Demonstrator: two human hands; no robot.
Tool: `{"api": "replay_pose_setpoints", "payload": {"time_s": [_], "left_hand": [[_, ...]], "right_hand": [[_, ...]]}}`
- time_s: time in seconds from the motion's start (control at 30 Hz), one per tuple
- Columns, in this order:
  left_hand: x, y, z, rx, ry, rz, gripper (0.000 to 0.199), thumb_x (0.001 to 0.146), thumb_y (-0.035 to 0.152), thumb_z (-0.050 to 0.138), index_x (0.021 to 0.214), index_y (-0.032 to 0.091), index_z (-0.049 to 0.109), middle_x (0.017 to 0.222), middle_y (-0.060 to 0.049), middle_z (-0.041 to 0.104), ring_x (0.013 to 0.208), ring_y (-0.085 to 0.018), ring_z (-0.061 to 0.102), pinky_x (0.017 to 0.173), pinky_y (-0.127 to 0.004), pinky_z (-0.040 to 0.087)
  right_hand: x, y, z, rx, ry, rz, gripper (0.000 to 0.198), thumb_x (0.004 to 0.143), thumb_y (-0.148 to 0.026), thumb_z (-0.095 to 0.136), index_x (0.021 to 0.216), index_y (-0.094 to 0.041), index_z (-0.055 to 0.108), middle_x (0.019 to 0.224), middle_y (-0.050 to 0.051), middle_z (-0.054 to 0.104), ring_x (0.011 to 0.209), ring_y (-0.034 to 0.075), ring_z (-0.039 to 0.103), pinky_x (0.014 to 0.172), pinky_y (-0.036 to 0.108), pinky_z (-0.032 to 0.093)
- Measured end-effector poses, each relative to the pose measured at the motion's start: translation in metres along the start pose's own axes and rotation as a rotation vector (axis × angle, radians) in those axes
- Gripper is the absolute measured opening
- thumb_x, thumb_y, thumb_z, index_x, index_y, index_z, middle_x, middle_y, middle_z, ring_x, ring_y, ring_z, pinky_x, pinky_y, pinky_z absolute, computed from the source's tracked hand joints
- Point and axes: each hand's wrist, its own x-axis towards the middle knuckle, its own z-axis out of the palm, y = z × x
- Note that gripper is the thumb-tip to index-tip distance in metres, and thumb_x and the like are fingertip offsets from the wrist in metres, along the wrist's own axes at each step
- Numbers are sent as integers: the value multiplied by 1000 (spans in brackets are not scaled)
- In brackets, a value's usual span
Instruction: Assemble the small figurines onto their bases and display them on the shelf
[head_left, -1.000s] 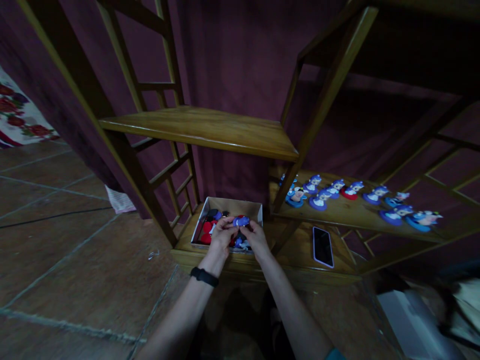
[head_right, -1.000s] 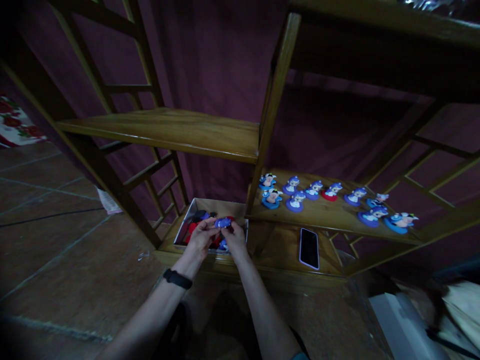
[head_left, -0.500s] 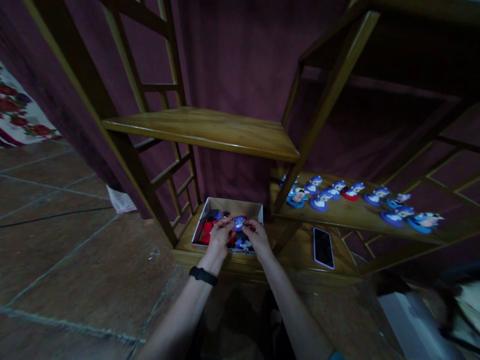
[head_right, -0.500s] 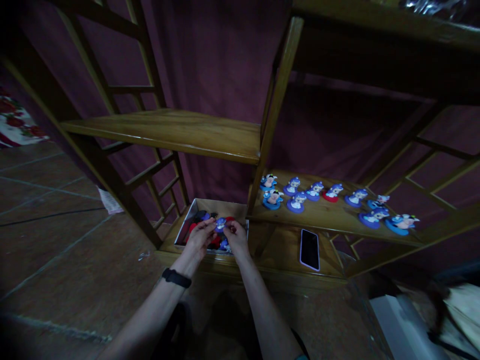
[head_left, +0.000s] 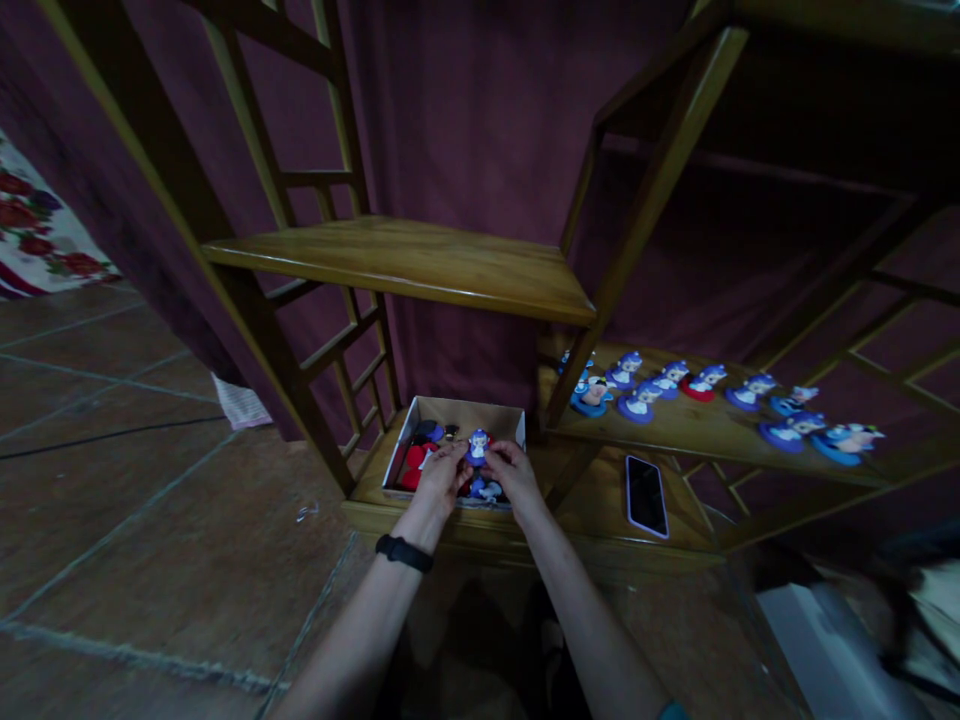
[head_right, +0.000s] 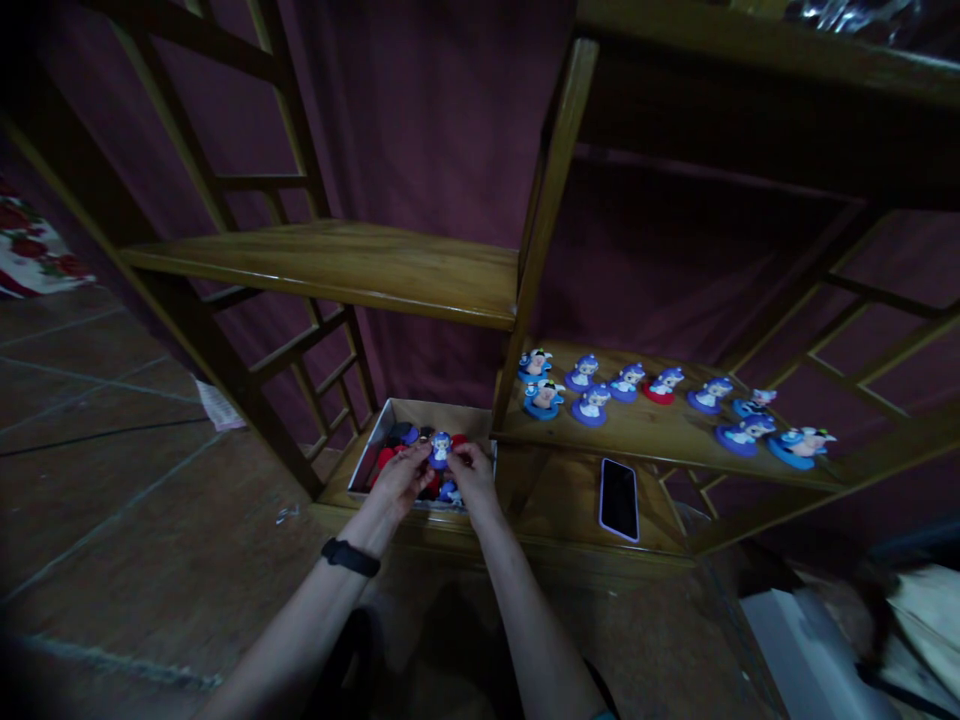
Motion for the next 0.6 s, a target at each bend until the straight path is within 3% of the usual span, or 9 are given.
{"api": "replay_pose_setpoints", "payload": {"time_s": [0.37, 0.6], "left_hand": [[-3, 1, 5, 21, -123, 27, 15, 63, 2, 69, 74, 11, 67, 71, -4, 67, 58, -7, 59, 55, -15, 47], [-2, -2, 5, 151, -215, 116, 34, 56, 11, 76, 89, 11, 70, 81, -6, 70, 71, -11, 62, 68, -19, 47]], "right_hand": [[0, -2, -2, 30, 25, 55, 34, 59, -42, 68, 85, -20, 64, 71, 0, 63, 59, 13, 58, 57, 28, 52], [0, -3, -3, -12, 51, 70, 31, 63, -37, 63, 89, -21, 64, 73, 0, 64, 63, 15, 59, 58, 28, 52]]}}
